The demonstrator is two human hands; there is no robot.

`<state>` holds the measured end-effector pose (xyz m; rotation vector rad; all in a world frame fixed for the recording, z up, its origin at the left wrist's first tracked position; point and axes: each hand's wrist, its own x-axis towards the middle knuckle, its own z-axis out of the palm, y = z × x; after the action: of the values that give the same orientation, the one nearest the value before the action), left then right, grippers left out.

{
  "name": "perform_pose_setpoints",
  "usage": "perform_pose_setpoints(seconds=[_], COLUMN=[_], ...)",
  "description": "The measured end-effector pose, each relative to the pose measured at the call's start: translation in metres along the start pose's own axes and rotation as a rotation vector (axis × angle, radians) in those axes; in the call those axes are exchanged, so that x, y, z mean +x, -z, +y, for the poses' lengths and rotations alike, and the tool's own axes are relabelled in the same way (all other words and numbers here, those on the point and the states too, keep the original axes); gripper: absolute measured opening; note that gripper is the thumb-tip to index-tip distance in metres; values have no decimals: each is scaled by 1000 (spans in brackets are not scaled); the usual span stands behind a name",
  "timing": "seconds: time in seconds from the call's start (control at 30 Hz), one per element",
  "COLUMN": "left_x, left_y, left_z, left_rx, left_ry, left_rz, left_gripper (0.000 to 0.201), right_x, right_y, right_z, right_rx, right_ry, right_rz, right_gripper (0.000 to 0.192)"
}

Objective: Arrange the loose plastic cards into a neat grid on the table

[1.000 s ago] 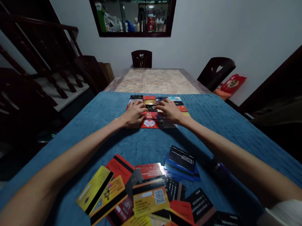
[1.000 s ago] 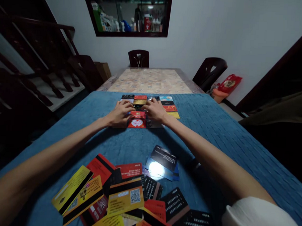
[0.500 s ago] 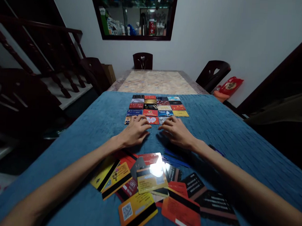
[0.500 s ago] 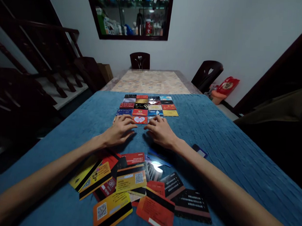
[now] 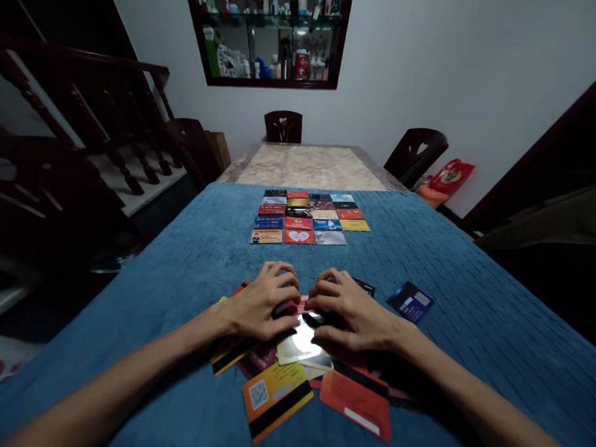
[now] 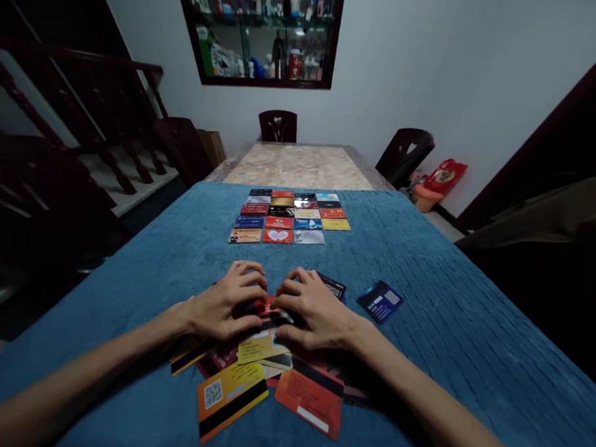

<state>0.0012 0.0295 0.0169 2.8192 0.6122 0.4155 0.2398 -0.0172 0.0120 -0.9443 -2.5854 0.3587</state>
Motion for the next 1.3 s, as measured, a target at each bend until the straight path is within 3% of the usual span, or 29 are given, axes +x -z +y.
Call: perform_pose_setpoints(seconds=[0.17,0.4,0.6,0.77,1.03,1.3], left_x=[-3,-2,0,1,0,-1], left_y=[0,0,-4,-7,-12,-11], left_z=[7,4,-8,-15,-22,-21], left_rx=[-27,-3,28,72,152,144], left_ry=[-74,-68,26,55,75,42], left_rz=[-90,-138,-80,-49,-18,45], left_gripper=[39,47,32,23,24,21], right_x=[-3,-5,-1,2,-7,-15], right_y=[-5,-9,-24,-27,-6,-11], right_z=[-4,0,17,22,-9,-45], right_rx=[1,-112,-278,-347,-146,-50], right_ry=[34,2,-80,-127,37,247], right_rz=[-35,-25,72,101,13,-153], right_gripper=[42,52,35,37,77,51])
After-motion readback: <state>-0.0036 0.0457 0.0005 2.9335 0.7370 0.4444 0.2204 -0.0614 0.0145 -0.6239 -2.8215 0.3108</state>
